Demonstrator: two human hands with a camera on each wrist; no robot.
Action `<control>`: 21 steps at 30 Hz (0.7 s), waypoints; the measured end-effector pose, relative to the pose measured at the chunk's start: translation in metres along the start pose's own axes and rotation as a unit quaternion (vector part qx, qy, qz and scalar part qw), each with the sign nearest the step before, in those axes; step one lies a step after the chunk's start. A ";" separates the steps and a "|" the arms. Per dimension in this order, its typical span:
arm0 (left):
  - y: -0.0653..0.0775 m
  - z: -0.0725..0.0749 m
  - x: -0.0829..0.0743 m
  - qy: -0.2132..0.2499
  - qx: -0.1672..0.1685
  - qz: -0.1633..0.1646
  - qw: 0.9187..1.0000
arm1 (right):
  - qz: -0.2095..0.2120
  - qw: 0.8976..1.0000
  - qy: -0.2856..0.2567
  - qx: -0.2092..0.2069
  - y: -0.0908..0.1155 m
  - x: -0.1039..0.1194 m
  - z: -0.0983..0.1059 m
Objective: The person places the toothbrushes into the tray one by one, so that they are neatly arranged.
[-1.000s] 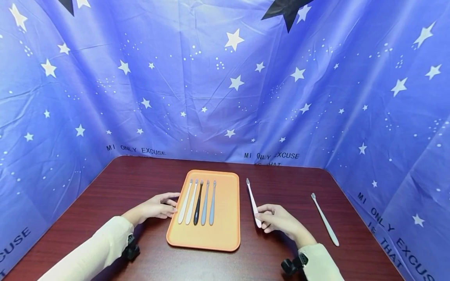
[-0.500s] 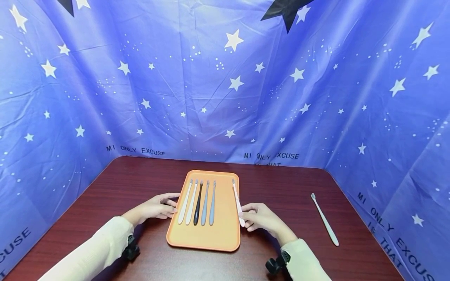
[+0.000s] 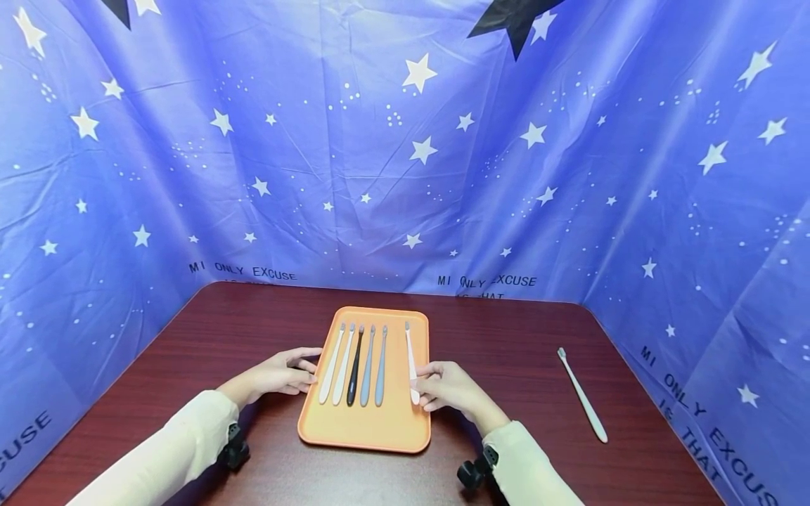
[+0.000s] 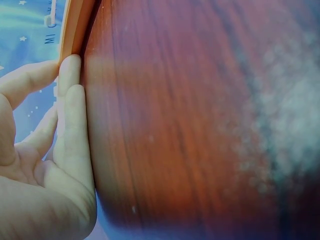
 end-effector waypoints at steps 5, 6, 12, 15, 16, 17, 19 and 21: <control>0.001 0.001 0.000 0.000 -0.002 0.000 1.000 | 0.001 1.000 0.016 0.006 -0.007 0.000 -0.009; 0.001 0.001 0.000 -0.001 -0.002 -0.001 1.000 | 0.002 1.000 0.020 0.005 -0.008 0.000 -0.010; 0.002 0.000 0.000 0.003 0.003 -0.005 1.000 | 0.003 0.999 0.046 -0.012 -0.013 0.000 -0.015; 0.002 0.000 -0.001 0.003 0.004 -0.005 1.000 | 0.002 0.998 0.065 -0.022 -0.015 -0.001 -0.017; 0.002 0.000 -0.001 0.003 0.004 -0.006 1.000 | 0.000 0.997 0.071 -0.026 -0.016 -0.002 -0.018; 0.002 0.000 -0.001 0.002 0.004 -0.006 1.000 | -0.001 0.997 0.078 -0.030 -0.016 -0.002 -0.018; 0.002 -0.001 -0.001 0.001 0.002 -0.008 1.000 | -0.002 0.996 0.086 -0.037 -0.018 -0.003 -0.019; 0.002 0.000 -0.002 0.001 0.000 -0.007 1.000 | -0.001 0.995 0.091 -0.043 -0.019 -0.004 -0.019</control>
Point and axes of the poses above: each hand's wrist, its own y-axis away from the middle knuckle, its own z-axis out of the back of the hand, x = y × z, the point moved 10 cm from there along -y, towards the middle knuckle, and after that the axes turned 9 degrees about z, right-handed, at the moved point
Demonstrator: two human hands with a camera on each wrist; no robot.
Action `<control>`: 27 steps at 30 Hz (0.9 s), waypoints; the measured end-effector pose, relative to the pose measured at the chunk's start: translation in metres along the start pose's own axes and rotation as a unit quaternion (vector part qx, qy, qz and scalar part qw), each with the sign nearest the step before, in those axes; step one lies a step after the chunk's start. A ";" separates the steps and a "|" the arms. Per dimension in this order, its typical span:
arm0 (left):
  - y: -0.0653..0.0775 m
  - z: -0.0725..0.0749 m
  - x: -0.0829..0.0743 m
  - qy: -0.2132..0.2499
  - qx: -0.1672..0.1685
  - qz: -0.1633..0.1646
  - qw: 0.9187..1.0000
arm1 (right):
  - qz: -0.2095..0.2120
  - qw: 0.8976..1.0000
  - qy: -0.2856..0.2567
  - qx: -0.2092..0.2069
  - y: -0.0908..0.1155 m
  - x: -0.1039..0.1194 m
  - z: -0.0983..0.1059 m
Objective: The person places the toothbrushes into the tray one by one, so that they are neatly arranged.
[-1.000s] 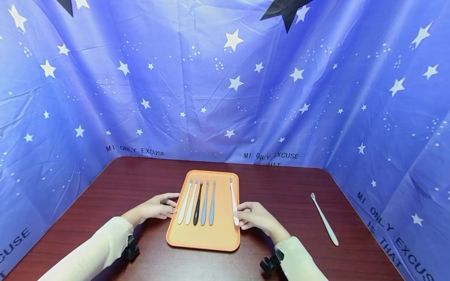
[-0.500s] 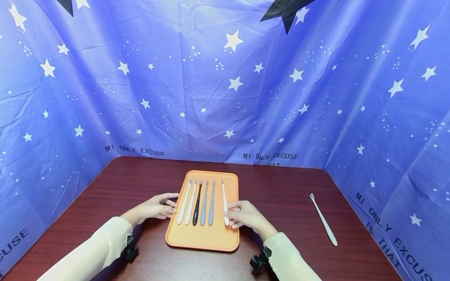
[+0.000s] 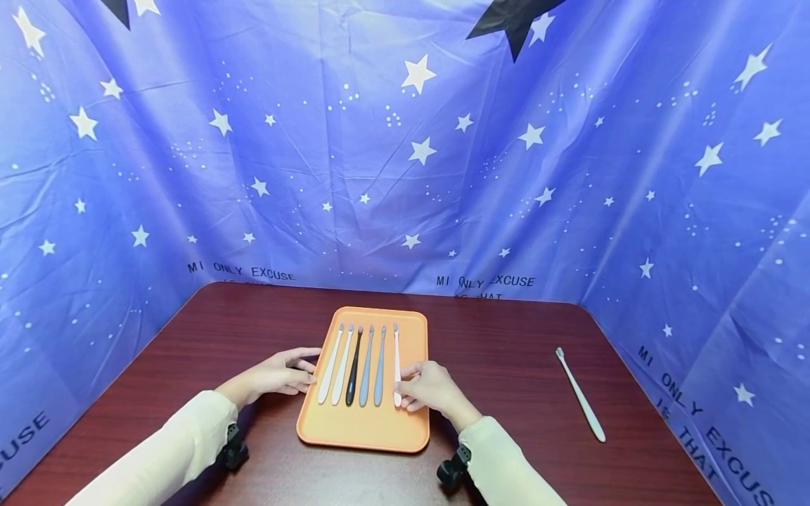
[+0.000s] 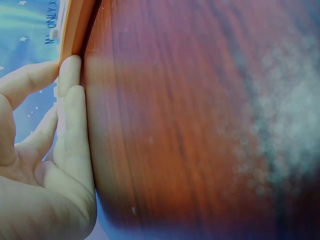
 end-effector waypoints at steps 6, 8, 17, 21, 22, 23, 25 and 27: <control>-0.001 0.001 0.001 -0.002 -0.005 0.009 1.000 | 0.011 1.000 0.015 -0.005 -0.004 -0.001 -0.003; -0.001 0.001 0.002 -0.001 -0.006 0.012 1.000 | 0.013 1.000 0.022 -0.005 -0.004 0.000 -0.004; -0.003 0.002 0.003 -0.001 -0.007 0.009 1.000 | 0.003 0.999 0.039 -0.006 -0.005 -0.002 -0.004; -0.003 0.002 0.003 -0.003 -0.007 0.009 1.000 | 0.002 0.999 0.035 -0.002 -0.004 -0.003 -0.005; -0.003 0.002 0.003 -0.002 -0.008 0.011 1.000 | 0.002 0.999 0.032 -0.001 -0.004 -0.003 -0.005; -0.004 0.002 0.003 -0.002 -0.009 0.011 1.000 | 0.002 1.000 0.031 0.001 -0.004 -0.003 -0.005; -0.004 0.003 0.003 -0.002 -0.010 0.011 1.000 | 0.004 1.000 0.028 0.003 -0.004 -0.002 -0.006; -0.003 0.002 0.002 -0.001 -0.008 0.011 1.000 | 0.006 1.000 0.024 0.005 -0.004 -0.001 -0.006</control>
Point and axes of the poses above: each hand's wrist, its own y-axis away from the middle knuckle, its own z-axis out of the back of the hand, x = y × z, the point moved 10 cm from there along -y, towards the middle knuckle, and after that the axes turned 9 degrees about z, right-handed, at the moved point
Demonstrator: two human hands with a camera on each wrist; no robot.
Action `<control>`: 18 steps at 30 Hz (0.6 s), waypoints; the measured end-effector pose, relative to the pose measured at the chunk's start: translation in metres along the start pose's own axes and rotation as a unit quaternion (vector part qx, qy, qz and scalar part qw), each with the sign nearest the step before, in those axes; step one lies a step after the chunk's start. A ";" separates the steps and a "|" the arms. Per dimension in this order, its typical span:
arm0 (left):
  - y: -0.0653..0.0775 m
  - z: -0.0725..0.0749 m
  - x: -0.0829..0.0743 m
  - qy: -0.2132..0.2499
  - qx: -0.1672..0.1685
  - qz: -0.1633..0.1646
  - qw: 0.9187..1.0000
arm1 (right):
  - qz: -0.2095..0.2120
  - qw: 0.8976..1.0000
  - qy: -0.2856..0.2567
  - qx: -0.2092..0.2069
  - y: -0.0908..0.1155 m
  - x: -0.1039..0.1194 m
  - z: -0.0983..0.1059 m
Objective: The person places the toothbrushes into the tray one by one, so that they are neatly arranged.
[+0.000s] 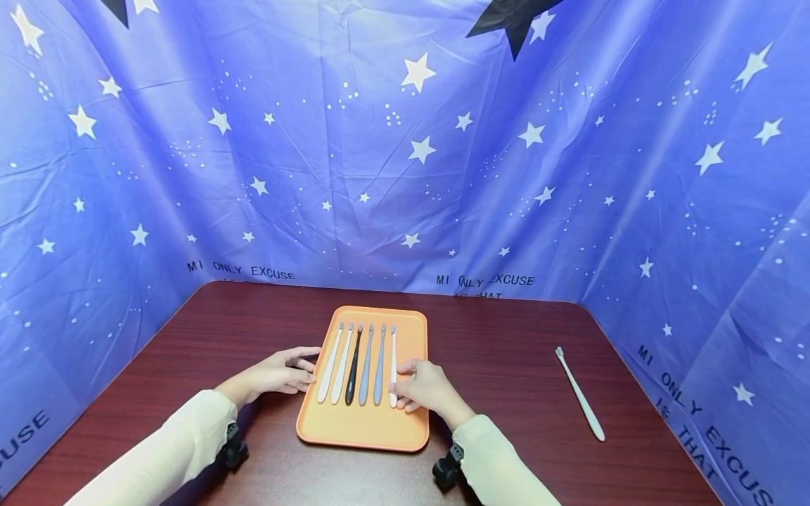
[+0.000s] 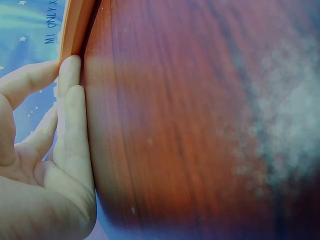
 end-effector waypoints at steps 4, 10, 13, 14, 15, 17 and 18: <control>0.001 -0.001 -0.001 0.001 0.005 -0.006 1.000 | 0.007 1.000 -0.002 0.005 0.000 0.001 -0.001; 0.000 -0.002 -0.001 0.006 0.010 -0.009 1.000 | 0.013 1.000 0.005 0.010 -0.001 0.001 -0.002; 0.000 -0.002 -0.001 0.004 0.009 -0.007 1.000 | 0.015 1.000 0.009 0.011 -0.002 0.002 -0.002; 0.001 -0.002 -0.001 0.004 0.009 -0.007 1.000 | 0.015 1.000 0.011 0.011 -0.002 0.002 -0.002; 0.001 -0.002 -0.001 0.003 0.008 -0.006 1.000 | 0.015 1.000 0.011 0.011 -0.002 0.002 -0.002; 0.001 -0.002 -0.001 0.001 0.007 -0.005 1.000 | 0.012 1.000 0.011 0.012 -0.002 0.002 -0.002; 0.001 -0.002 -0.001 0.000 0.006 -0.005 1.000 | 0.011 1.000 0.011 0.013 -0.002 0.001 -0.002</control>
Point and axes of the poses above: each hand's wrist, its own y-axis away from the middle knuckle, its own z-axis out of the back of the hand, x = y × z, the point moved 10 cm from there along -y, towards the middle knuckle, and after that the axes turned 9 degrees about z, right-handed, at the moved point
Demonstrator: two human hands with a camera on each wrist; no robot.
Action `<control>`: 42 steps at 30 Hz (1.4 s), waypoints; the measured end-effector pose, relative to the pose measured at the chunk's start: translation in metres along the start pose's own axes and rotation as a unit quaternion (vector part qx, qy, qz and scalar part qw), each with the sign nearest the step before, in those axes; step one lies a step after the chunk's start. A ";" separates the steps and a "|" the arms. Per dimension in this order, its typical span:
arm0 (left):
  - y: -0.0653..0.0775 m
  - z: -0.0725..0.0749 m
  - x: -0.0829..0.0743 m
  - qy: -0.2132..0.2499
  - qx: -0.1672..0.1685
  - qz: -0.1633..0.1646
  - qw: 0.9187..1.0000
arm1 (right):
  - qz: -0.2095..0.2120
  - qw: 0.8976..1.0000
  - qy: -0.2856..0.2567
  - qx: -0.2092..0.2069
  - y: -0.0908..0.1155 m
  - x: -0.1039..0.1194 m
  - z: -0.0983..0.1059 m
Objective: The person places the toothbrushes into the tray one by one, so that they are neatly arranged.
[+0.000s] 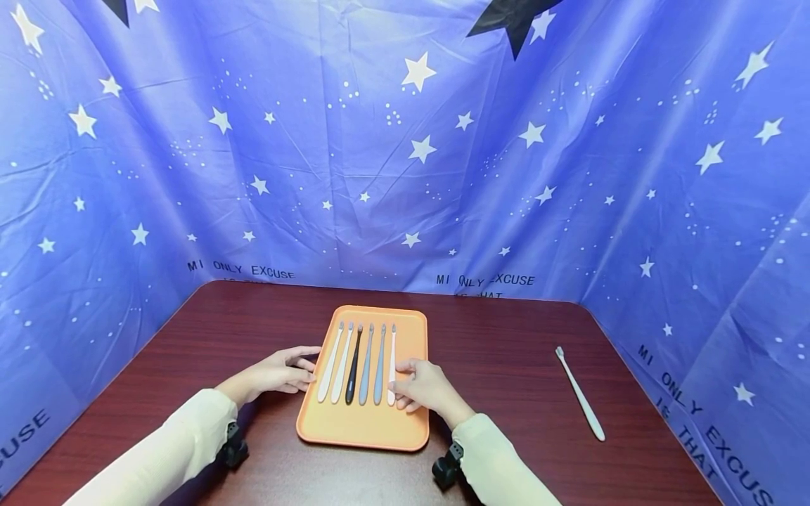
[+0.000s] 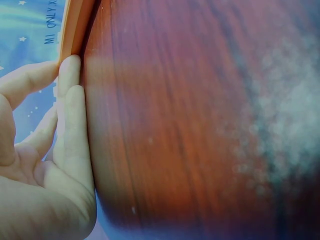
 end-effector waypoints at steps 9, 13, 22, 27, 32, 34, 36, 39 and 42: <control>-0.002 0.002 0.004 0.003 0.001 0.001 1.000 | -0.009 1.000 -0.003 0.001 -0.001 -0.005 0.000; -0.002 0.002 0.005 0.003 -0.003 0.002 1.000 | -0.011 1.000 -0.008 -0.001 -0.002 -0.007 0.001; -0.002 0.003 0.005 0.004 -0.005 0.006 1.000 | -0.012 1.000 -0.026 0.010 0.000 -0.003 0.001; -0.002 0.003 0.004 0.002 -0.004 0.006 1.000 | -0.017 0.999 -0.035 0.013 0.001 -0.002 0.002; -0.001 0.003 0.002 0.003 -0.001 0.007 1.000 | -0.006 0.999 -0.043 0.010 0.003 0.001 0.006; 0.000 0.002 0.002 0.003 0.001 0.008 1.000 | -0.002 0.999 -0.046 0.008 0.005 0.004 0.009; 0.000 0.001 0.002 0.004 0.003 0.008 1.000 | 0.001 0.999 -0.046 0.005 0.007 0.005 0.012; 0.001 0.000 0.001 0.006 0.006 0.005 1.000 | 0.007 0.999 -0.045 0.002 0.010 0.007 0.017; 0.001 0.000 -0.001 0.010 0.009 0.002 1.000 | 0.016 0.999 -0.039 0.003 0.012 0.007 0.025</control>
Point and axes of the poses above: each hand's wrist, its own y-axis away from the middle knuckle, its own z-axis out of the back of the hand, x = y × z, the point moved 10 cm from there along -y, towards the middle knuckle, and after that the axes turned 9 degrees about z, right-handed, at the moved point
